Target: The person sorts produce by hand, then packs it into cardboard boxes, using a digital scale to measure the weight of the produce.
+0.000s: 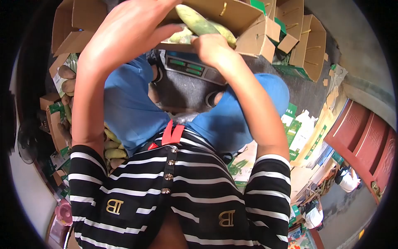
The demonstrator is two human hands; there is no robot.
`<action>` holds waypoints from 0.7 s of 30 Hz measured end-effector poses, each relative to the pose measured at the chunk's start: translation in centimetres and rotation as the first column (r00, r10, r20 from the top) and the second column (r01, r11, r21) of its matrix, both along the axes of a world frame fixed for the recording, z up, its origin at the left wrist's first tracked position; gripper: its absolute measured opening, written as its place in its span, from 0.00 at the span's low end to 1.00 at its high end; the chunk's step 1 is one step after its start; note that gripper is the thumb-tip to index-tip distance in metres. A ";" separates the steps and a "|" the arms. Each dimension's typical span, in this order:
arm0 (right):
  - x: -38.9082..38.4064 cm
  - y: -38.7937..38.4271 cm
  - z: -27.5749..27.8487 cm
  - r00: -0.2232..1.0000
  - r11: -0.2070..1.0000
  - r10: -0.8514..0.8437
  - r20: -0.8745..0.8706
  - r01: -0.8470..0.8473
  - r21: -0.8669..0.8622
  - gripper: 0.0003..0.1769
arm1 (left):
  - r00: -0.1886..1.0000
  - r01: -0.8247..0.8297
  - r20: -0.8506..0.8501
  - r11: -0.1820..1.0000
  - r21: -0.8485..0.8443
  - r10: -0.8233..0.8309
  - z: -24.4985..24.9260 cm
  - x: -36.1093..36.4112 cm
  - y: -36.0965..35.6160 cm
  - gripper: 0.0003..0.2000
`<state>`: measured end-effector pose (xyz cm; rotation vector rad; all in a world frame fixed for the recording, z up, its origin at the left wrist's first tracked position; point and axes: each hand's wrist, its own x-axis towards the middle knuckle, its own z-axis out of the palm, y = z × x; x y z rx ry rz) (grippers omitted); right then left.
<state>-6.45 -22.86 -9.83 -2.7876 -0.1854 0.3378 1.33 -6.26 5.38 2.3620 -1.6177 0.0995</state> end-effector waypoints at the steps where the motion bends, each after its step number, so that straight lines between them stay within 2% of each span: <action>1: 0.1 0.1 0.1 0.998 0.997 0.053 -0.024 -0.054 -0.062 0.12 | 1.000 -0.002 -0.001 1.000 0.028 0.002 -0.9 0.2 -0.9 0.13; 3: 0.1 0.3 0.7 0.998 0.995 0.030 -0.062 -0.036 -0.093 0.14 | 1.000 -0.006 0.007 0.997 0.078 0.006 -2.9 0.7 -2.4 0.12; 6: 0.2 0.5 2.4 0.989 0.983 0.045 -0.139 -0.069 -0.171 0.17 | 0.993 -0.117 0.034 0.971 0.210 0.112 -6.9 1.8 -2.9 0.11; 9: 0.0 0.5 3.0 0.996 0.991 0.013 -0.090 -0.025 -0.134 0.20 | 0.999 -0.014 -0.028 0.903 0.429 0.029 -7.5 2.6 -2.1 0.11; 13: -0.2 0.5 3.7 0.998 0.992 -0.003 -0.058 -0.004 -0.124 0.21 | 0.984 -0.120 -0.081 0.932 0.343 0.157 -7.1 2.3 -2.8 0.11; 16: -0.4 0.5 4.1 0.999 0.993 -0.011 -0.030 0.007 -0.116 0.21 | 0.994 -0.091 -0.026 0.947 0.310 0.104 -8.1 2.3 -2.7 0.12; 21: 0.6 0.3 3.8 0.998 0.994 -0.062 0.002 0.062 -0.096 0.20 | 0.992 -0.096 -0.032 0.911 0.400 0.119 -7.9 2.0 -3.0 0.14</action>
